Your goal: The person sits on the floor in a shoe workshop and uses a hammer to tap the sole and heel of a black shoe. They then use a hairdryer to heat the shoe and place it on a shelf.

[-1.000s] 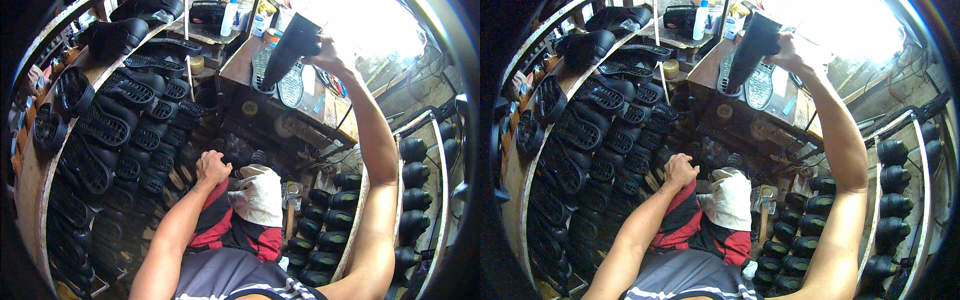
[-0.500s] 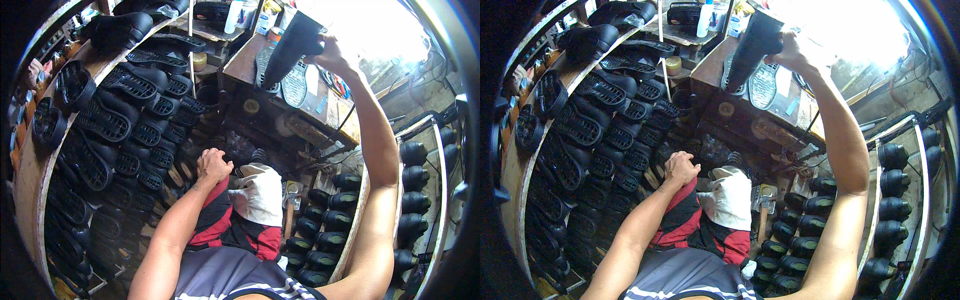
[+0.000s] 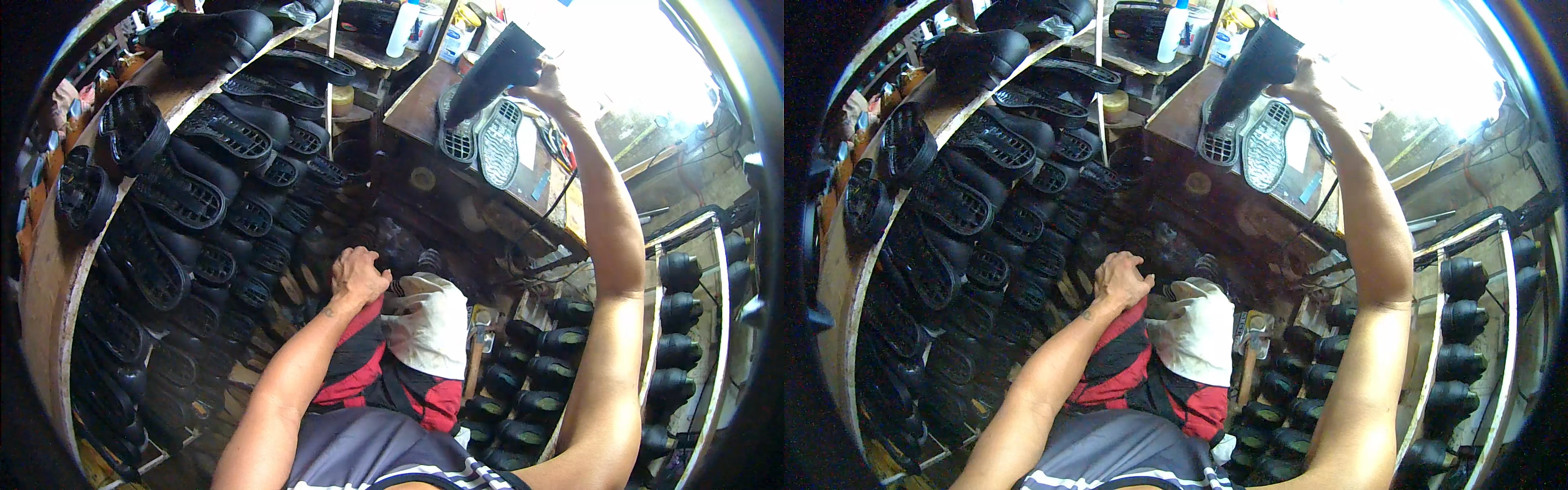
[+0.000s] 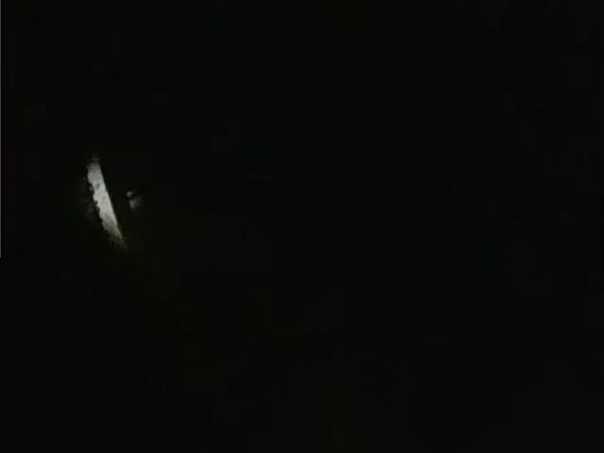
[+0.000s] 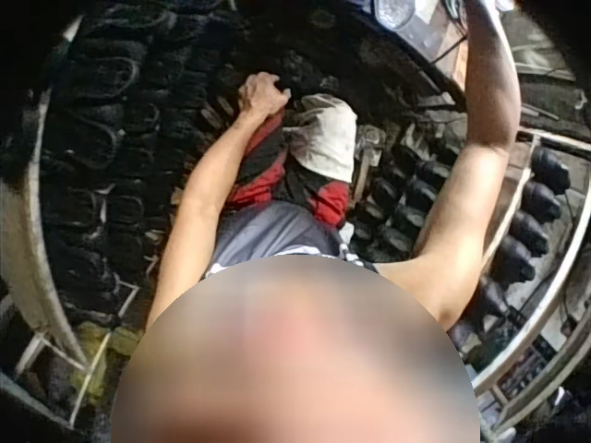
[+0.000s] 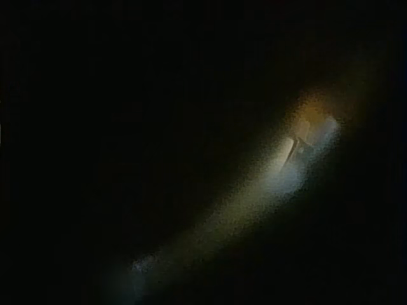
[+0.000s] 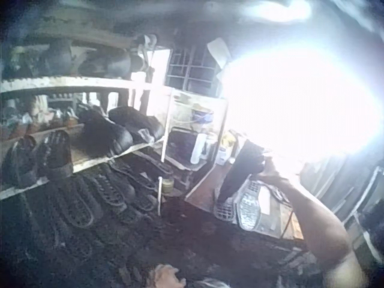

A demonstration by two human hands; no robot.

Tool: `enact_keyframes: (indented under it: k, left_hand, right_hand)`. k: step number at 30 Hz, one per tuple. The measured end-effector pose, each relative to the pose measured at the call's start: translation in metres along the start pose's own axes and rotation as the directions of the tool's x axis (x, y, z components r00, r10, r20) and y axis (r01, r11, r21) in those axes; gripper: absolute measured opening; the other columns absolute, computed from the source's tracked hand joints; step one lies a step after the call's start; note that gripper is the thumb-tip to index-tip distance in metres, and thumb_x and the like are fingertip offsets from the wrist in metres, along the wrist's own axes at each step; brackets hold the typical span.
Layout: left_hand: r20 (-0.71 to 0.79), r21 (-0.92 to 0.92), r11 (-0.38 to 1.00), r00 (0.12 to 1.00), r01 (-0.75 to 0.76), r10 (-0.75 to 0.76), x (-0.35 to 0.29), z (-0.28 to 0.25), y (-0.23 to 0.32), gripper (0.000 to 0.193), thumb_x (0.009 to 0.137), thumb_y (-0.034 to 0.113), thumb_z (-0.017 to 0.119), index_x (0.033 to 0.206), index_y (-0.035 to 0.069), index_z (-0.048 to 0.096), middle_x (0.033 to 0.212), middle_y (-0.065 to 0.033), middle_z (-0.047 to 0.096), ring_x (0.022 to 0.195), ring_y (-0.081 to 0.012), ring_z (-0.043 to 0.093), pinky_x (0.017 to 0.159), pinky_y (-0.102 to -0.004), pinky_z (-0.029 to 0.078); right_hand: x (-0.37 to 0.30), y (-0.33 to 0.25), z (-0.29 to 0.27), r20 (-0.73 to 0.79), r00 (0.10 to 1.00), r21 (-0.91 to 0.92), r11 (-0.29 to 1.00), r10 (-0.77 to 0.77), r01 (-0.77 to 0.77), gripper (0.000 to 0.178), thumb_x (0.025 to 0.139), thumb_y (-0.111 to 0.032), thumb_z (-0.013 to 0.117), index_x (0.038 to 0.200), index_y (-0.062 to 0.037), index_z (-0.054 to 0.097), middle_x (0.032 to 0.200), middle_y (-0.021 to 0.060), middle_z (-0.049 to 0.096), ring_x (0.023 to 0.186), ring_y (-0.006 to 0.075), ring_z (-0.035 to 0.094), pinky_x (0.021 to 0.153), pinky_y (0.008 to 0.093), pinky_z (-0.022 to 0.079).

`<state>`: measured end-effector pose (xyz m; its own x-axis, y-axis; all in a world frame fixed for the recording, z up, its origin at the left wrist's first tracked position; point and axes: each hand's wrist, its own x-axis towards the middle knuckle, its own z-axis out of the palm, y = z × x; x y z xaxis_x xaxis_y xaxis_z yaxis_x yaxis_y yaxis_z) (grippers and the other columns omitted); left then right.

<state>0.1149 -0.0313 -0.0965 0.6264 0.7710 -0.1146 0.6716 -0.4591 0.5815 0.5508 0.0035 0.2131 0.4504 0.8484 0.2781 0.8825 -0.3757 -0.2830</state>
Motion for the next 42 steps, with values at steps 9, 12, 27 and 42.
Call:
enact_keyframes:
  k: [9,12,27,42]
  left_hand:
    - [-0.022,0.026,0.999,1.0,-0.022,0.022,0.0,0.001,0.0,0.051,0.084,0.042,0.08,0.122,0.007,0.08,0.13,-0.0151,0.072,0.131,-0.0367,0.061,0.113,-0.0502,0.048]
    - [0.004,0.015,1.0,1.0,-0.011,0.011,0.0,-0.001,0.001,0.051,0.085,0.041,0.079,0.123,0.006,0.08,0.13,-0.0154,0.072,0.131,-0.0365,0.061,0.114,-0.0506,0.048]
    - [0.01,0.031,0.999,1.0,-0.007,0.006,0.001,-0.004,0.003,0.049,0.086,0.042,0.079,0.121,0.007,0.08,0.13,-0.0145,0.072,0.131,-0.0353,0.062,0.113,-0.0487,0.05]
    - [-0.039,0.053,0.998,0.999,-0.019,0.021,0.005,0.013,-0.011,0.051,0.083,0.047,0.082,0.118,0.009,0.081,0.134,-0.0137,0.071,0.134,-0.037,0.06,0.116,-0.049,0.047]
  right_hand:
    - [0.032,-0.009,0.033,-0.254,0.956,-0.336,0.94,-0.148,0.056,0.09,0.076,-0.046,0.093,0.143,0.0031,0.058,0.119,0.0252,0.076,0.113,0.0375,0.075,0.099,0.0488,0.059]
    - [0.026,-0.023,0.026,-0.262,0.965,-0.4,0.91,0.002,-0.111,0.079,0.079,-0.044,0.09,0.136,0.0028,0.063,0.116,0.0255,0.077,0.111,0.0393,0.075,0.097,0.0495,0.06]
    - [0.014,0.023,0.01,-0.216,0.976,-0.264,0.963,-0.003,-0.056,0.087,0.077,-0.047,0.091,0.138,0.0069,0.061,0.115,0.0274,0.075,0.109,0.0405,0.074,0.097,0.0496,0.059]
    - [-0.111,-0.047,-0.052,-0.179,0.984,-0.178,0.983,0.004,-0.037,0.081,0.073,-0.043,0.095,0.137,-0.0008,0.068,0.128,0.024,0.073,0.123,0.0363,0.069,0.105,0.046,0.055]
